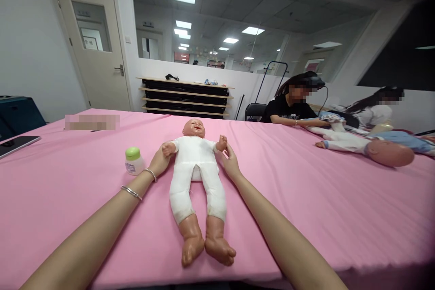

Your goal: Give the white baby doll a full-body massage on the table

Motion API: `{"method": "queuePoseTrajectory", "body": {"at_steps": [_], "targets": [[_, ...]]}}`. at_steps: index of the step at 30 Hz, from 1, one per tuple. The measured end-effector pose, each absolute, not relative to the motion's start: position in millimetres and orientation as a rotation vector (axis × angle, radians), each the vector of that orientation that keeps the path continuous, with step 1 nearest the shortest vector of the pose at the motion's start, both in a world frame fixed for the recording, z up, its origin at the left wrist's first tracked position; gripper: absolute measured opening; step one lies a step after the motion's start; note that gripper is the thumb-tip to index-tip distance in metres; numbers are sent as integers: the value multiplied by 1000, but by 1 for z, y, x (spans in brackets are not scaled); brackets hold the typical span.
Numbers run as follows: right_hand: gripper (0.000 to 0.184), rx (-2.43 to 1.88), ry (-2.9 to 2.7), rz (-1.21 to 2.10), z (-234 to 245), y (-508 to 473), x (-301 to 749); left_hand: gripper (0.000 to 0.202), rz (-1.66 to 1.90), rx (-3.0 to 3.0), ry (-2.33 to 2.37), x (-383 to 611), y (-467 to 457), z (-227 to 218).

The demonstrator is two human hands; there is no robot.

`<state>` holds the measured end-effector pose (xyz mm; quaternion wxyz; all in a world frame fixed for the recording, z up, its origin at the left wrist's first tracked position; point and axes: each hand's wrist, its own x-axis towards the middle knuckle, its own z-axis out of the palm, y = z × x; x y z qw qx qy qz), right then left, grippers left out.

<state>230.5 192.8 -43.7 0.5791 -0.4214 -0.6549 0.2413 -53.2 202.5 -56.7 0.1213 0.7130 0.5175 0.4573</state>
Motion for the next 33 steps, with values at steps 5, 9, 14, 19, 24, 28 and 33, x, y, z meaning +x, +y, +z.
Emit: {"method": "queuePoseTrajectory", "body": {"at_steps": [5,9,14,19,24,28,33], "targets": [[67,-1104,-1342,439,-41,243,212,55,1565,1934,1532,-29,239,-53],[67,-1218,-1246,461,-43,282,209,60,1334,1892,1846,-25,264,-48],[39,-1402,-1322,492,-61,314,219,56,932,1788,2037,-30,283,-46],[32,-1271,-1441,428,-79,324,229,53,926,1799,2092,-29,283,-45],[33,-1340,-1382,408,-79,321,230,53,927,1801,2070,-30,281,-45],[38,-1333,-1245,448,-76,319,228,53,1004,1792,2031,-34,283,-48],[47,-1263,-1105,581,-69,315,225,53,1132,1782,1956,-37,280,-51]]}}
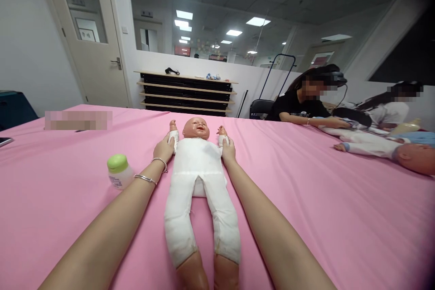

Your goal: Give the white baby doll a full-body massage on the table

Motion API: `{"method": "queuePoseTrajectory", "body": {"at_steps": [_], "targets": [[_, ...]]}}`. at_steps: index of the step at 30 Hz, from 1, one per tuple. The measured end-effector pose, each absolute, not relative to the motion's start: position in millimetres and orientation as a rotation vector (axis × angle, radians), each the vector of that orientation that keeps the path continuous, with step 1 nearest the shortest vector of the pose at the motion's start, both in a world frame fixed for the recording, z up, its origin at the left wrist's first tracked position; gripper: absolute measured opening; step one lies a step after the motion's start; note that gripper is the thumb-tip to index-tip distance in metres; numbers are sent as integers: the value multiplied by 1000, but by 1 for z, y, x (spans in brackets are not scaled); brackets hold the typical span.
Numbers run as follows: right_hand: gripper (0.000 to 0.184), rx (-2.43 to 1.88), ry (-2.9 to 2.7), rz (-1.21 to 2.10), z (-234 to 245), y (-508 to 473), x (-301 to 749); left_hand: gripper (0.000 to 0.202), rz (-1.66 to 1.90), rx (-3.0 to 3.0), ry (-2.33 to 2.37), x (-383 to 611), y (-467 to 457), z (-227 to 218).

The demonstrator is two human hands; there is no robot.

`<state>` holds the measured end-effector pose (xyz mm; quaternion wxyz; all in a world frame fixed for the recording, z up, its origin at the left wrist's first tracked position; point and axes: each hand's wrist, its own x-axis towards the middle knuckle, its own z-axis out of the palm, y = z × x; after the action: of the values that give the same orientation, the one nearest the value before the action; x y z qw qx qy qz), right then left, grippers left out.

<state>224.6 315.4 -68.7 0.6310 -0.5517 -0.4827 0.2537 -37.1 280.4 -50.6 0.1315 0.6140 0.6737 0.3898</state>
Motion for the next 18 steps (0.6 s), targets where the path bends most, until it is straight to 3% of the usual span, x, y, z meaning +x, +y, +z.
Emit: {"method": "queuePoseTrajectory", "body": {"at_steps": [5,10,18], "targets": [[52,-1179,-1048,521,-58,298,222,56,1327,1743,1766,-38,274,-51],[64,-1090,-1150,415,-56,270,224,74,1480,1557,1601,-40,263,-55],[40,-1077,-1668,456,-53,205,253,32,1372,2081,1396,-62,216,-59]]}}
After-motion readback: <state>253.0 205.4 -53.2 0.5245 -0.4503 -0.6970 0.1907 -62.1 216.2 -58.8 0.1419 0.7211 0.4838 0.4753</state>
